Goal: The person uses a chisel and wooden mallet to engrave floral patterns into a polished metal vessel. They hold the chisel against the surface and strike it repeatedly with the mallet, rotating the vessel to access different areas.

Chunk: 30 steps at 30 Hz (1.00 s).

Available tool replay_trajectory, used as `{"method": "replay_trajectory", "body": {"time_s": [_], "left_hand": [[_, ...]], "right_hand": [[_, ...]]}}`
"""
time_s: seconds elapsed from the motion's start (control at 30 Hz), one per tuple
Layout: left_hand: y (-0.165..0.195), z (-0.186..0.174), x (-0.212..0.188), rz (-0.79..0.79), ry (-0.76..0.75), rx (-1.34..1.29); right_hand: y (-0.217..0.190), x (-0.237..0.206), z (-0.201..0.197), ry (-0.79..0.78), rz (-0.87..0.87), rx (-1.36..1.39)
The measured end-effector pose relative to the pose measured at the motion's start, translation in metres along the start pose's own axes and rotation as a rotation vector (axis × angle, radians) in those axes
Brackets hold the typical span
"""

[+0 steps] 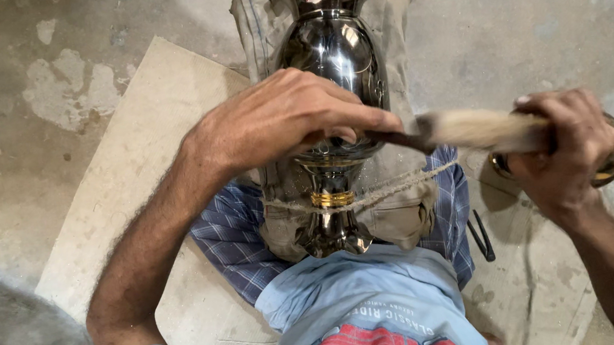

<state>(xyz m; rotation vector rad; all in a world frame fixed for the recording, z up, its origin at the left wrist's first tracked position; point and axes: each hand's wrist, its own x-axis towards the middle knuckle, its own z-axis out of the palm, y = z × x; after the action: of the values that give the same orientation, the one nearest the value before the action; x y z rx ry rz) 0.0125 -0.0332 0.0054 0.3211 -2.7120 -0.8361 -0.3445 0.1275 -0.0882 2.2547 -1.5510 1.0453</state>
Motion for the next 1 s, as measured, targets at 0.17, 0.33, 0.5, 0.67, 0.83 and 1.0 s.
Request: {"method": "replay_trajectory", "body": {"time_s": [0.17,0.33,0.5,0.67,0.83,1.0], "left_hand": [[0.002,0.003,-0.003,-0.200,-0.031,-0.058],[0.002,0.008,-0.005,-0.076,0.154,-0.027],[0.003,0.010,-0.005,-0.137,0.202,-0.079],[0.006,0.010,-0.012,-0.219,0.247,-0.178],[0.007,0.016,-0.020,-0.272,0.391,-0.247],[0.004,0.024,-0.027,-0.333,0.437,-0.347]], "right_hand": [[-0.003,0.012,-0.012,-0.051,-0.035,0.074],[-0.012,0.026,-0.021,-0.101,0.327,0.338],[-0.007,0.047,-0.031,-0.110,0.019,-0.064],[-0.009,0.063,-0.047,-0.446,0.126,-0.263],[-0.004,0.084,-0.058,-0.325,0.279,0.197],[-0.004,0.111,-0.055,-0.450,0.359,0.067]]}}
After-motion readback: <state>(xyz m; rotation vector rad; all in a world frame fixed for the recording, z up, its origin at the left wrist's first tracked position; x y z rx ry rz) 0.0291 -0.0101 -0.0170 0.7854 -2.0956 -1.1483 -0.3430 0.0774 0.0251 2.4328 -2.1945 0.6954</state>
